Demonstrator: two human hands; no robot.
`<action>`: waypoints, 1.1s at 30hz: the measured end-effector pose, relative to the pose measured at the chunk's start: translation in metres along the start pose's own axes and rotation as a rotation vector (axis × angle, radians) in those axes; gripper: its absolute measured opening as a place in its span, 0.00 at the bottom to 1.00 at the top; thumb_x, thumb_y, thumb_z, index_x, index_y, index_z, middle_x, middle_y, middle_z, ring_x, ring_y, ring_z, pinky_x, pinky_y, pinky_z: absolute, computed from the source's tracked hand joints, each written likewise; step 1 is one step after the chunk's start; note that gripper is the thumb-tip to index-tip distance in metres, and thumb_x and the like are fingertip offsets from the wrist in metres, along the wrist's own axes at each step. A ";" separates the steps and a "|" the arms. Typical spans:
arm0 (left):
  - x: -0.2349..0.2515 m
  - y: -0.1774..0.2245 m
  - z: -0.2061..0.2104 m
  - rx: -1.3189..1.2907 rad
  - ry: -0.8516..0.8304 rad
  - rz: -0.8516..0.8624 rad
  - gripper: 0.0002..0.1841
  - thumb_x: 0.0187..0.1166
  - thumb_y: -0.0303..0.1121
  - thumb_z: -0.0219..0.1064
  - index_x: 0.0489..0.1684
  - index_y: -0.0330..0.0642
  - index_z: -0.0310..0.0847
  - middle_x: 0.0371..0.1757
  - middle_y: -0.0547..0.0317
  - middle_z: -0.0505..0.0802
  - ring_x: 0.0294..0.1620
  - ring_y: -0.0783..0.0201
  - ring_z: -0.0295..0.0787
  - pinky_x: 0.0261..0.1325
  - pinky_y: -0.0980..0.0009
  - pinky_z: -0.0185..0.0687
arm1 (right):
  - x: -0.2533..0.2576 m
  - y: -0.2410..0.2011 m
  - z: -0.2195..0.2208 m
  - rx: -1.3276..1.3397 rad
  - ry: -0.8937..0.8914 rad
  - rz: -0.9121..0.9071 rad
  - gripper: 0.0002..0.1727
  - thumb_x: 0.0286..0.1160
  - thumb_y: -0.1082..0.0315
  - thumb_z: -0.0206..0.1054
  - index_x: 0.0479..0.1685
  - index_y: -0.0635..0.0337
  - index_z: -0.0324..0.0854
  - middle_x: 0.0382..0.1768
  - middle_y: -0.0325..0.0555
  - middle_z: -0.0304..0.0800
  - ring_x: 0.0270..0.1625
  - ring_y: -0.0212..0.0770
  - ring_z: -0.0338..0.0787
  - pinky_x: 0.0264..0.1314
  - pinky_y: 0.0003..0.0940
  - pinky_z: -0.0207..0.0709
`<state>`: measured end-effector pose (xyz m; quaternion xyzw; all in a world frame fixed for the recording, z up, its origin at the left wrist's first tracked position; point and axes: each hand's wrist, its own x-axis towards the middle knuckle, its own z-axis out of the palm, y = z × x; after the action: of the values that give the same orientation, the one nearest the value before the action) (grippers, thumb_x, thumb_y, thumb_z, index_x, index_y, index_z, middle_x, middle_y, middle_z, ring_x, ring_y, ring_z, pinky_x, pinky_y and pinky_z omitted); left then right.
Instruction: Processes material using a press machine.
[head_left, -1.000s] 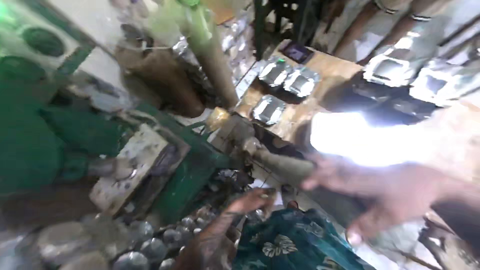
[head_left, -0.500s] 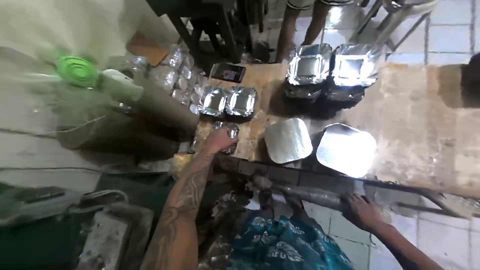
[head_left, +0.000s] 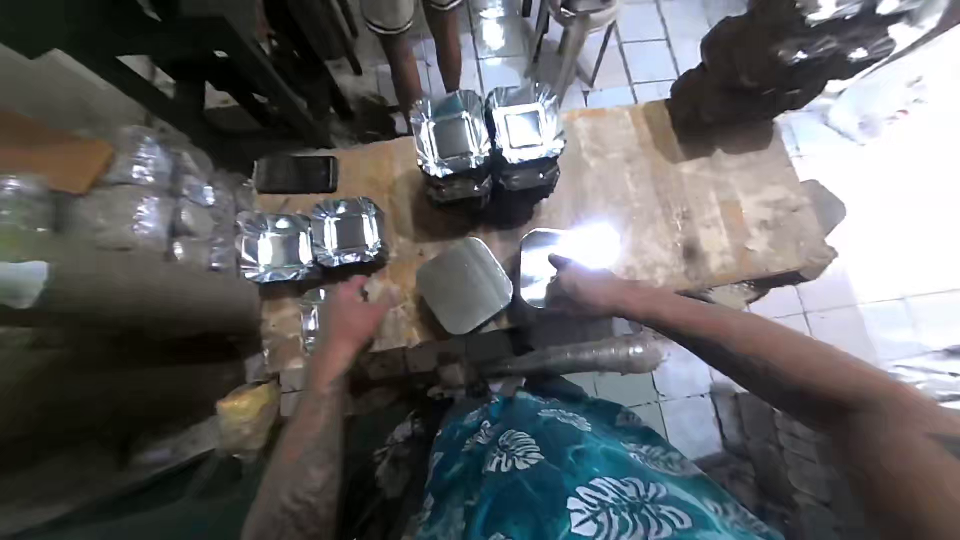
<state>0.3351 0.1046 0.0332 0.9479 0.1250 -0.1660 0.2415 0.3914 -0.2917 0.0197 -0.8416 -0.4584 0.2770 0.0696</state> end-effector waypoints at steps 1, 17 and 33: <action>-0.013 0.038 0.010 -0.019 -0.016 0.065 0.35 0.78 0.61 0.68 0.69 0.39 0.82 0.59 0.33 0.90 0.60 0.33 0.88 0.63 0.28 0.78 | -0.002 0.005 -0.007 0.116 -0.015 -0.011 0.15 0.81 0.59 0.69 0.34 0.58 0.94 0.32 0.47 0.94 0.46 0.48 0.93 0.86 0.57 0.61; 0.048 0.117 0.047 -0.097 -0.933 0.549 0.24 0.80 0.38 0.73 0.73 0.41 0.78 0.53 0.49 0.92 0.50 0.59 0.90 0.60 0.55 0.84 | -0.033 -0.037 0.043 -0.080 0.423 0.174 0.11 0.80 0.68 0.64 0.52 0.60 0.88 0.52 0.49 0.94 0.58 0.52 0.92 0.76 0.56 0.75; -0.157 0.029 0.046 -1.550 0.027 -0.061 0.16 0.72 0.24 0.50 0.53 0.38 0.80 0.38 0.57 0.93 0.39 0.66 0.92 0.43 0.63 0.91 | -0.011 -0.190 0.006 1.675 0.766 0.291 0.16 0.85 0.66 0.48 0.61 0.54 0.77 0.37 0.36 0.91 0.37 0.32 0.92 0.41 0.35 0.90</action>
<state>0.1895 0.0319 0.0658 0.5063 0.2344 -0.0259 0.8295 0.2445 -0.1932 0.0897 -0.6002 0.0548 0.2269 0.7650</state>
